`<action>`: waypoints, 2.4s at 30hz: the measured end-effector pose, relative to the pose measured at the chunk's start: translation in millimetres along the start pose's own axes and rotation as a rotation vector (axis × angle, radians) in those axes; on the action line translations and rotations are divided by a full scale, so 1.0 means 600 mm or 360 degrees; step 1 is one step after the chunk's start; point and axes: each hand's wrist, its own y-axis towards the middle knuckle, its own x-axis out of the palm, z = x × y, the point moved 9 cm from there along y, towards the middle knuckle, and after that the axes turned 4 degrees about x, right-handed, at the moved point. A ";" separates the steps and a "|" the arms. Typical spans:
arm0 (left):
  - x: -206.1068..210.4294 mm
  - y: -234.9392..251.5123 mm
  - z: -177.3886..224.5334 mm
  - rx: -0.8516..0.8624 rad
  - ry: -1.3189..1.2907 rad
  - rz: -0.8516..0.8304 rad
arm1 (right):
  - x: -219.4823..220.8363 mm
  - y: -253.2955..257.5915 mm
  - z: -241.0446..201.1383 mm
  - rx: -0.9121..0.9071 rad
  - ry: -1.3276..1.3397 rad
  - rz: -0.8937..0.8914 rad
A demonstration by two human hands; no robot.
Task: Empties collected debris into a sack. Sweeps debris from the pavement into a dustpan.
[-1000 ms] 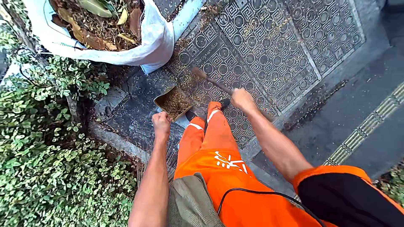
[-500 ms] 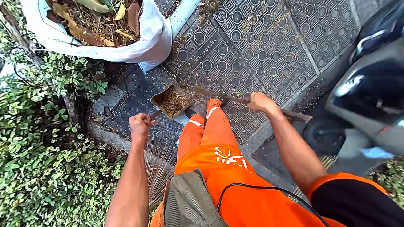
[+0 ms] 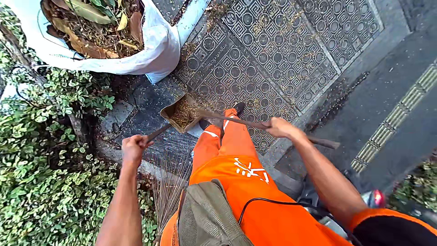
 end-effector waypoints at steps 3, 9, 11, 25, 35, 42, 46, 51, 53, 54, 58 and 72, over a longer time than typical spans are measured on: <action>-0.035 -0.023 -0.001 0.0037 -0.0003 0.0010 | -0.003 0.000 0.087 0.0406 0.0166 0.0226; 0.118 -0.052 -0.004 0.0135 0.0199 -0.0036 | 0.173 0.014 -0.084 0.0548 0.0253 0.0041; 0.161 -0.052 -0.007 0.0170 0.0348 -0.0115 | 0.221 0.011 -0.149 0.0386 0.0220 -0.0108; 0.037 -0.018 -0.035 0.0134 -0.0099 0.0097 | 0.088 -0.007 0.309 0.1126 0.0400 0.0216; 0.070 -0.024 -0.033 0.0186 -0.0180 0.0105 | 0.184 0.036 0.073 0.0679 0.0266 0.0055; 0.013 -0.012 -0.031 0.0054 -0.0141 0.0128 | 0.134 0.020 0.052 0.0193 0.0133 -0.0150; -0.075 -0.053 -0.052 0.0072 -0.0119 0.0131 | -0.012 0.026 -0.018 0.0096 0.0064 0.0205; -0.086 -0.101 -0.070 0.0050 -0.0139 0.0275 | -0.035 0.079 -0.162 0.0160 -0.0102 0.0442; -0.055 -0.101 -0.081 0.0006 -0.0107 0.0285 | 0.050 0.086 -0.213 -0.0011 -0.0093 0.0522; -0.038 -0.100 -0.084 0.0000 -0.0121 0.0316 | 0.096 0.086 -0.234 -0.0085 -0.0114 0.0460; -0.001 -0.089 -0.080 0.0007 -0.0267 0.0424 | 0.167 0.038 -0.273 -0.0148 -0.0345 -0.0113; 0.027 -0.048 -0.066 0.0173 -0.0405 0.0504 | 0.034 0.134 -0.444 -0.0311 -0.0354 0.0596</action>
